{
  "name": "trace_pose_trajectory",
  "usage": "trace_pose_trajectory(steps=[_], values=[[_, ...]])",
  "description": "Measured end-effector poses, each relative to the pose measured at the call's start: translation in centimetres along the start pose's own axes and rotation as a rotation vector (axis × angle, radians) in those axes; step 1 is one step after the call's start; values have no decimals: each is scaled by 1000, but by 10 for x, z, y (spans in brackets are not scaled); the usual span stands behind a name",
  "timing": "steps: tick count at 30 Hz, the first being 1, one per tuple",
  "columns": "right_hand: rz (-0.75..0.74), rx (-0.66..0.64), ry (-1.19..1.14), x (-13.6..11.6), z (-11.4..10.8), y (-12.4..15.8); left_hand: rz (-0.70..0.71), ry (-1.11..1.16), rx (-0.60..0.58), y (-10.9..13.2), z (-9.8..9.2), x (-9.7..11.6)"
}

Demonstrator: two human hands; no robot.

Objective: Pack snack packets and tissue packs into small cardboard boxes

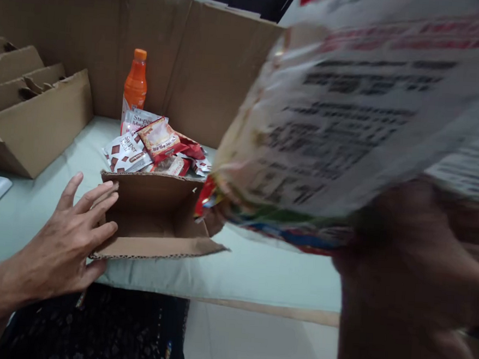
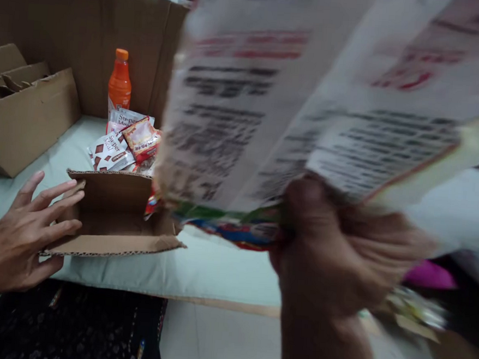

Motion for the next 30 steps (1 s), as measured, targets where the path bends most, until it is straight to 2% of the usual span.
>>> trace_pose_trajectory(steps=[2,3,4,7,9,12,15,18,22,27,30], values=[[-119,25,45,-38,15,16,0,-43,21,3,1,1],[-158,-5,39,-50,26,22,4,-59,28,5,1,1],[-197,-106,31,-59,43,26,13,-74,29,7,2,1],[-323,-519,-15,-73,97,37,-5,-87,60,13,0,-2],[-360,-819,-20,-69,128,47,-36,-85,113,18,-6,-6],[-329,-1216,76,-45,163,71,-95,-64,208,26,-14,-13],[-275,-1487,179,-21,191,105,-96,20,291,32,-18,-15],[-243,-1696,205,-8,211,141,-85,132,291,34,-14,-18],[-242,-1872,315,6,217,161,-108,194,317,38,-10,-21],[-245,-1869,367,8,211,158,-139,342,463,45,-10,-20],[-229,-1913,406,9,211,163,-156,390,532,44,-4,-19]])
Point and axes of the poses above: each hand's wrist, its own y-axis away from the middle knuckle, its own z-axis out of the palm, x = y × z, the point moved 10 cm from there along -y, towards the middle knuckle, and after that the axes turned 2 degrees about x, right-handed, at the moved point
